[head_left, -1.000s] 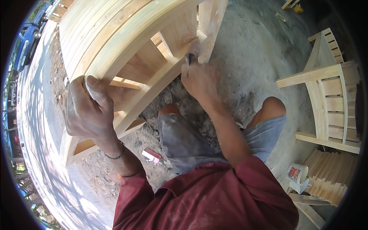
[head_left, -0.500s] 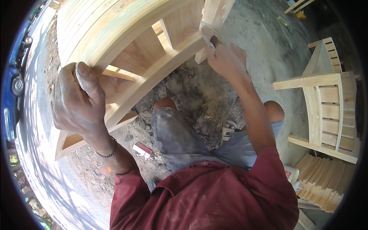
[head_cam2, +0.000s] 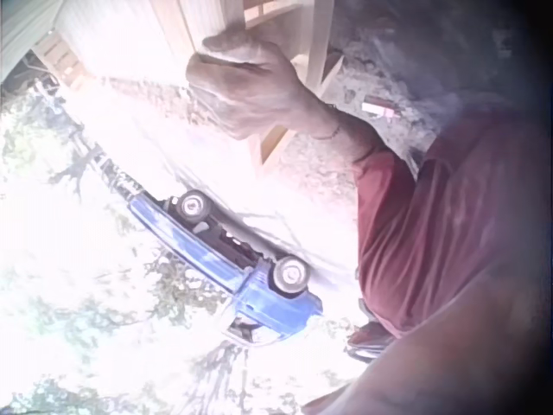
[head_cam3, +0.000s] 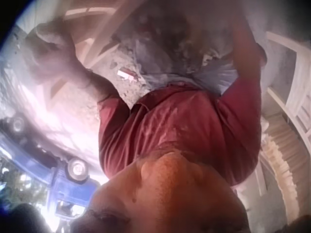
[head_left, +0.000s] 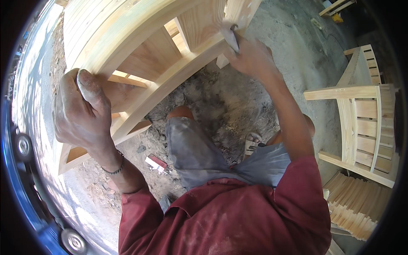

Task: The person sands the wooden frame of a bench by hand using a piece of sandpaper, reaching into the slats and along the edges.

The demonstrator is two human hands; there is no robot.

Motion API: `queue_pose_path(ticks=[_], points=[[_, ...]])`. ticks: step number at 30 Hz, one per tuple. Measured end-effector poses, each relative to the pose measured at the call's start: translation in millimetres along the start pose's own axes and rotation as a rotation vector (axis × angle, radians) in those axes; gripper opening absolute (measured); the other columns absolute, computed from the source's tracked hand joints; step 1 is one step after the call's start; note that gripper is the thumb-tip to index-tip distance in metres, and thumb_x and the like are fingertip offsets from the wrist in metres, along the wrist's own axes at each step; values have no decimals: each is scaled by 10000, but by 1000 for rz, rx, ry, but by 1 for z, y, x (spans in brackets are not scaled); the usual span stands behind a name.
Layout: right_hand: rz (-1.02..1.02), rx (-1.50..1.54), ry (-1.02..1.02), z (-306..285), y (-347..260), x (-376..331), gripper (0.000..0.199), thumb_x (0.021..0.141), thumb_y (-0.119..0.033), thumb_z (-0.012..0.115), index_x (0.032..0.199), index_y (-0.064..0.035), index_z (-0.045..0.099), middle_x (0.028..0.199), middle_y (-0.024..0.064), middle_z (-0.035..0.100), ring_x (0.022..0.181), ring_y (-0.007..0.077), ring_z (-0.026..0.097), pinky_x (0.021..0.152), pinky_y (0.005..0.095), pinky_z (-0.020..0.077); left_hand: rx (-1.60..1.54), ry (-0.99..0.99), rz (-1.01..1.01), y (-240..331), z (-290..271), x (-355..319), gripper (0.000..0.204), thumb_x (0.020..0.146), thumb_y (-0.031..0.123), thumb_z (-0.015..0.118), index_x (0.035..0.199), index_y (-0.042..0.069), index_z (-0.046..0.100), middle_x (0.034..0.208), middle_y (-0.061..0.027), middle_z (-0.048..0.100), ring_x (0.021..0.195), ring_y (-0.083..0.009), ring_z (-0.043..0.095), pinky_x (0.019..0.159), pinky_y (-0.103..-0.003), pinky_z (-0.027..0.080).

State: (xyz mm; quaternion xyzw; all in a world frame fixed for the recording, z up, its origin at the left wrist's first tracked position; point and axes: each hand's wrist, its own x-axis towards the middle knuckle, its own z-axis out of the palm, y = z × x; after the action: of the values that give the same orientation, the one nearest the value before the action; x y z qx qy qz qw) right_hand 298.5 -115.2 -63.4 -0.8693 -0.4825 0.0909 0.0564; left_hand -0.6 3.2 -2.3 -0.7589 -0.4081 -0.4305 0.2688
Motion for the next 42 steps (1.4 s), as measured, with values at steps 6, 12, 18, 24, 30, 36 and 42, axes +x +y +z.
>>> queue_pose_path(ticks=[6, 12, 18, 24, 30, 36, 42], points=[[20, 187, 82, 1, -4, 0, 429, 952, -289, 475, 1298, -65, 596, 949, 267, 699, 922, 449, 682, 857, 530, 534, 19, -54, -40, 3, -2, -2, 398, 1009, 461, 502, 826, 169, 701, 673, -15, 661, 576, -223, 641, 491, -340, 455], [-53, 88, 216, 27, 12, -7, 442, 975, -281, 457, 1383, -135, 541, 821, 260, 691, 804, 459, 694, 771, 536, 568, 79, -44, -42, 0, 1, 0, 386, 1048, 409, 424, 938, 190, 722, 695, -31, 682, 586, -249, 664, 483, -361, 463], [-73, 105, 259, 31, 13, -12, 407, 980, -317, 453, 1039, 9, 690, 805, 259, 691, 805, 442, 702, 768, 531, 571, 60, -75, -77, 6, -1, 1, 398, 1037, 431, 440, 869, 192, 710, 663, -24, 661, 575, -240, 646, 486, -361, 458], [-26, 160, 218, 23, 7, -1, 384, 964, -320, 472, 1063, -15, 683, 816, 249, 699, 823, 438, 707, 756, 517, 577, 18, -21, -37, 1, 4, 0, 414, 1039, 435, 421, 884, 192, 718, 661, -24, 661, 566, -251, 642, 488, -370, 456], [7, 143, 3, 3, -1, 4, 418, 964, -270, 449, 1282, -54, 614, 887, 245, 707, 841, 454, 688, 854, 529, 544, 91, -85, -85, -2, 3, -7, 442, 1055, 450, 362, 973, 221, 731, 710, -16, 697, 579, -255, 665, 500, -379, 470], [-71, 69, 204, 20, 6, -2, 416, 950, -255, 484, 1294, -57, 606, 804, 270, 679, 811, 421, 702, 777, 493, 583, 115, -56, -113, 8, 2, -1, 430, 1031, 417, 416, 888, 150, 722, 678, -40, 670, 570, -248, 656, 468, -362, 450], [-125, -70, 209, 21, 7, -5, 330, 931, -206, 519, 1198, -51, 634, 730, 232, 680, 706, 370, 720, 665, 515, 594, 140, 15, -49, 1, 9, -3, 431, 1024, 433, 397, 898, 215, 747, 629, -17, 667, 511, -271, 628, 462, -386, 431]])
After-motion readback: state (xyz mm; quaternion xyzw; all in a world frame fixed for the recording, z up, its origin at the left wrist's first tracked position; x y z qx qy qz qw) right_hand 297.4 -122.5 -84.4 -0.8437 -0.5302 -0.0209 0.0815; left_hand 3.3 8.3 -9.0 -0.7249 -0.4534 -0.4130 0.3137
